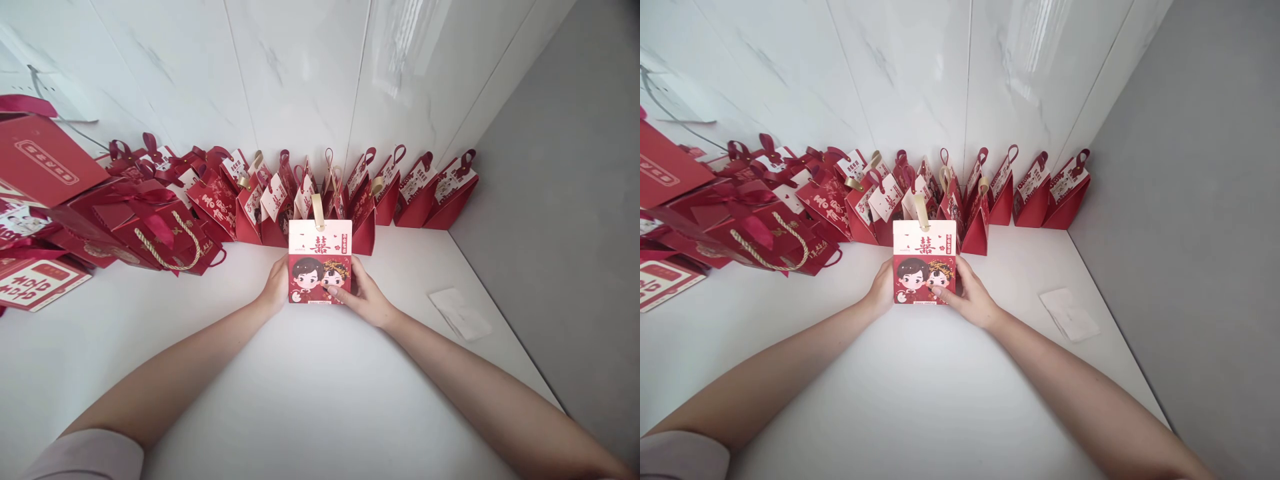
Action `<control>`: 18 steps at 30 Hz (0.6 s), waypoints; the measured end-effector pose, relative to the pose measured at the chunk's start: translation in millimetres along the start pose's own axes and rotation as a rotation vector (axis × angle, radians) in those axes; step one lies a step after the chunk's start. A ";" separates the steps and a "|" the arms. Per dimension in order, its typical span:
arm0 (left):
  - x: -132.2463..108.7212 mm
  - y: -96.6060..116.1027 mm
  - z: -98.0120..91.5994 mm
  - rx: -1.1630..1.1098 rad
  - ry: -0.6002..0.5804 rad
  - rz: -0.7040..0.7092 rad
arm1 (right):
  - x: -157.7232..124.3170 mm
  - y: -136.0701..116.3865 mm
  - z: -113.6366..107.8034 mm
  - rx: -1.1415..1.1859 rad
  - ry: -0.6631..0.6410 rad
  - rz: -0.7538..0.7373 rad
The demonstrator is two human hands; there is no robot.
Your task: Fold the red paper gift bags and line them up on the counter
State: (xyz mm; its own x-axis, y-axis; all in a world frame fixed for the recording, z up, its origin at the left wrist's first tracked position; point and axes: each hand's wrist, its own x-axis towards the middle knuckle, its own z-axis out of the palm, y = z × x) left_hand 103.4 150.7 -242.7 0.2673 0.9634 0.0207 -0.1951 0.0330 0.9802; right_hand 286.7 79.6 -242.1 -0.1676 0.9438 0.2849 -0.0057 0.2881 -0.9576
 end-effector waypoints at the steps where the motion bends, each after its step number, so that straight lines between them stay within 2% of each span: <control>1: 0.0 -0.1 0.0 0.002 -0.001 -0.001 | 0.0 -0.2 0.3 0.007 0.001 -0.001; 15: 0.8 -0.9 -0.7 -0.004 0.008 0.006 | -0.2 1.7 0.4 0.004 0.004 0.006; 18: -0.4 -2.6 -0.3 -0.053 -0.005 -0.040 | 0.1 2.1 0.1 -0.018 0.003 -0.004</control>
State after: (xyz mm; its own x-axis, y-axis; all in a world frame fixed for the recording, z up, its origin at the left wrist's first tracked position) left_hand 103.4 150.3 -245.3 0.2807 0.9597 -0.0171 -0.2336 0.0856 0.9686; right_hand 286.6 80.3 -244.1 -0.1651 0.9432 0.2884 0.0116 0.2943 -0.9556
